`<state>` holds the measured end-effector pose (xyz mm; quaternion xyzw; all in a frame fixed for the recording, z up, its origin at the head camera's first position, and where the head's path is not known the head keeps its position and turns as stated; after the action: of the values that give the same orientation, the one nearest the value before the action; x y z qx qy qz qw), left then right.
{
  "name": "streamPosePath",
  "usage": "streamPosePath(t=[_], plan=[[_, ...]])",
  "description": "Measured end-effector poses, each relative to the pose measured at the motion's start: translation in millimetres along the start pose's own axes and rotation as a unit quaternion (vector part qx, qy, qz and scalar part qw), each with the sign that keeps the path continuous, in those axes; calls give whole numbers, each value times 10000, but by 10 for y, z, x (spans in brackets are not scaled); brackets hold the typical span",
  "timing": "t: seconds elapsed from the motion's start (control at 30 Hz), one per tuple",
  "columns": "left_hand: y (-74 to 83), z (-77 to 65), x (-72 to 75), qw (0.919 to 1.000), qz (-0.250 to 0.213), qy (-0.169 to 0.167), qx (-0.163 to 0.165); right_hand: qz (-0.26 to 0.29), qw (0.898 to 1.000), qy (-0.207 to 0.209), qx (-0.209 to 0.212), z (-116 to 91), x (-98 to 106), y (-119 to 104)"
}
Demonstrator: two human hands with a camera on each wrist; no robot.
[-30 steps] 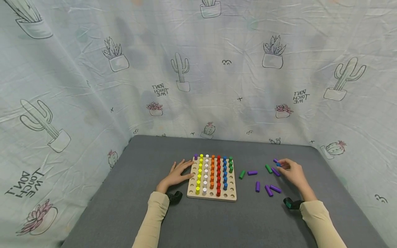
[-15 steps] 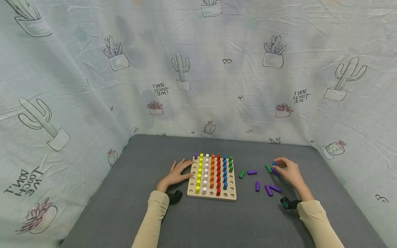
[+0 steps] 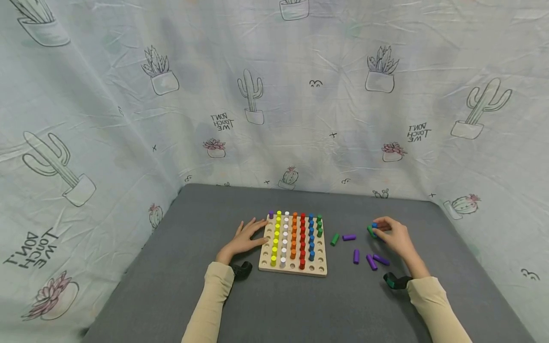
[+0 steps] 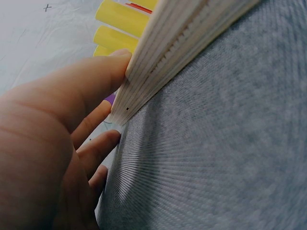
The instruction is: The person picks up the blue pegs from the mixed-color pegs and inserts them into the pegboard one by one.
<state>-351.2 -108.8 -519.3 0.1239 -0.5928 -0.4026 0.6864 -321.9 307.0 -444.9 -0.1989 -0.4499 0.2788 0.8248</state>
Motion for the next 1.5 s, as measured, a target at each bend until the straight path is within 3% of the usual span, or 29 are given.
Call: streamPosePath(t=[0.57, 1.5], plan=[[12, -4, 3, 10000, 59, 12, -33, 139, 9996, -244, -79, -56, -115, -153], [23, -10, 10, 10000, 33, 7, -69, 480, 9981, -267, 262, -153, -301, -467]])
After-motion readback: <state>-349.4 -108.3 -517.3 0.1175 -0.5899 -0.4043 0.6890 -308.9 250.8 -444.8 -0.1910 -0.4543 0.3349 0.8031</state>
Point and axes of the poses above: each hand's wrist, its own z-axis towards the middle knuckle, its own x-axis out of the back of the hand, y = z × x, the point moved 9 cm from there along z, towards the middle knuckle, and after that the axes turned 15 degrees about y, right-handed, at the moved point
